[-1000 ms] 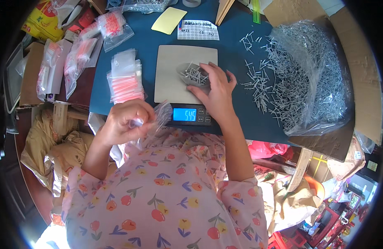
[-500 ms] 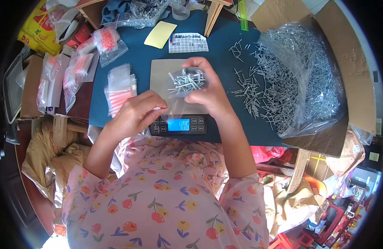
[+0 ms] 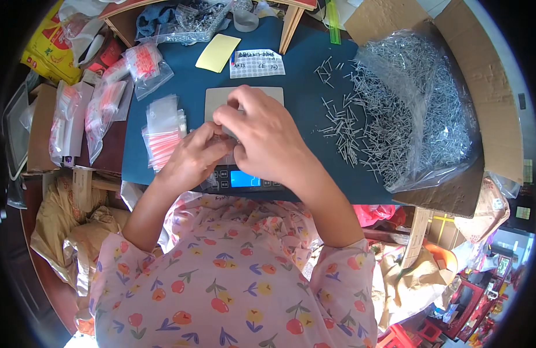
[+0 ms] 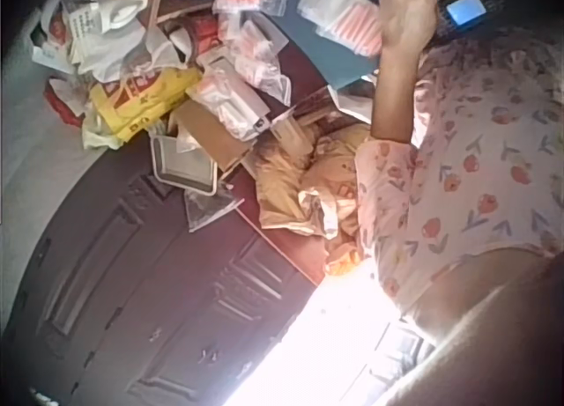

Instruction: Weighing small metal fasteners on a digital scale and placing them into individual plastic bags.

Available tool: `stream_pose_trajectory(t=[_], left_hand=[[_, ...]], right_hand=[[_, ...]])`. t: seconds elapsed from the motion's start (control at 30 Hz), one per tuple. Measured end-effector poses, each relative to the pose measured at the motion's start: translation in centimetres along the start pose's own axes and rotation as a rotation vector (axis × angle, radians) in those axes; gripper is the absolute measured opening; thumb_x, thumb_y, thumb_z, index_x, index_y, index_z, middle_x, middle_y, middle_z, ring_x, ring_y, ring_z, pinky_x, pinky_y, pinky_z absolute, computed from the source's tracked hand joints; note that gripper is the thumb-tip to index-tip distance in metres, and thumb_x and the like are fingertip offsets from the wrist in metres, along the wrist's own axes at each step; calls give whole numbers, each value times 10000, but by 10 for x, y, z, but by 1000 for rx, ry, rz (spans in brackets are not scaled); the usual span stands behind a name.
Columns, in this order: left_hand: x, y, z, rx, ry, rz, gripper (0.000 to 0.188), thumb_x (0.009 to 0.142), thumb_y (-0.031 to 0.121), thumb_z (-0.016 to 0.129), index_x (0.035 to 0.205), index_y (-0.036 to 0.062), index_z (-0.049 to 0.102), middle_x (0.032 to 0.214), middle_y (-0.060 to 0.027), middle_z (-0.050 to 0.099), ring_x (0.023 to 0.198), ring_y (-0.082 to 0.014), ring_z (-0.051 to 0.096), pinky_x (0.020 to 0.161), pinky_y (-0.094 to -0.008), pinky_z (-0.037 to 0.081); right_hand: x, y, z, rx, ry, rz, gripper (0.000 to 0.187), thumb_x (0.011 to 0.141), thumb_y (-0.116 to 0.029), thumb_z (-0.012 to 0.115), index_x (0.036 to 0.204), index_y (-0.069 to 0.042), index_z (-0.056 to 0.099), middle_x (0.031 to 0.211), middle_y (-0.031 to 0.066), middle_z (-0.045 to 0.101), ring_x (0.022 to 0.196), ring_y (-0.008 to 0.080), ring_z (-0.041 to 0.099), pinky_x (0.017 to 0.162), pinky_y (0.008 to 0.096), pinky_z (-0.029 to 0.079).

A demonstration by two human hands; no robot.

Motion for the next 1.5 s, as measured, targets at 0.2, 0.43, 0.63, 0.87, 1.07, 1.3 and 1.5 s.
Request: stream_pose_trajectory(t=[0.2,0.43,0.63,0.87,1.07,1.3,1.5], left_hand=[[-6,-4,-2,-33,24,-68,305,655,-82,622,928,53,634,1023,-120,518,840,-283,608,714,-369,522],[-20,-17,-10,-427,132,-345,183,802,-101,598,939,16,628,1095,-144,592,925,-245,625,770,-306,505],[-27,-14,-13,-626,69,-480,152,863,-91,549,960,2,621,1089,-117,631,1016,-156,580,838,-277,474],[-21,2,-29,-511,141,-557,185,765,-49,671,935,20,648,1035,-86,636,922,-160,626,778,-266,502],[-20,14,-41,-262,88,-433,180,714,-32,711,877,28,665,892,-62,615,698,-163,619,570,-271,486],[-30,21,-45,-403,124,-405,158,711,-53,697,841,26,654,865,-59,608,702,-173,610,570,-269,479],[-36,20,-56,-456,70,-405,142,718,-71,692,825,8,642,861,-66,609,745,-180,608,653,-274,479]], right_hand=[[-4,10,-10,24,119,-43,422,583,35,631,986,-70,560,1015,108,512,967,293,546,823,345,465],[-48,74,43,-76,145,282,660,676,-208,793,1246,-106,477,1241,107,516,1164,270,490,1008,389,305],[-29,43,34,39,109,72,278,774,-202,707,1015,-113,601,1016,46,593,1028,218,537,947,383,286],[-21,7,33,-108,91,-90,94,757,-89,666,808,-119,594,821,4,570,848,192,556,855,369,307],[-18,-16,32,-178,86,-210,77,797,-161,656,787,-116,594,792,-6,565,820,188,555,820,381,330],[-16,-31,31,-82,161,-231,119,770,-172,694,741,-121,590,744,-7,558,733,176,555,781,358,335],[-23,-36,23,-97,171,-313,184,723,-167,734,679,-114,563,665,-7,550,691,171,565,777,357,332]])
Point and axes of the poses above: each hand's wrist, its own x-axis towards the middle knuckle, its own z-axis out of the palm, y = z × x, the point moved 1 cm from there along x, towards the middle knuckle
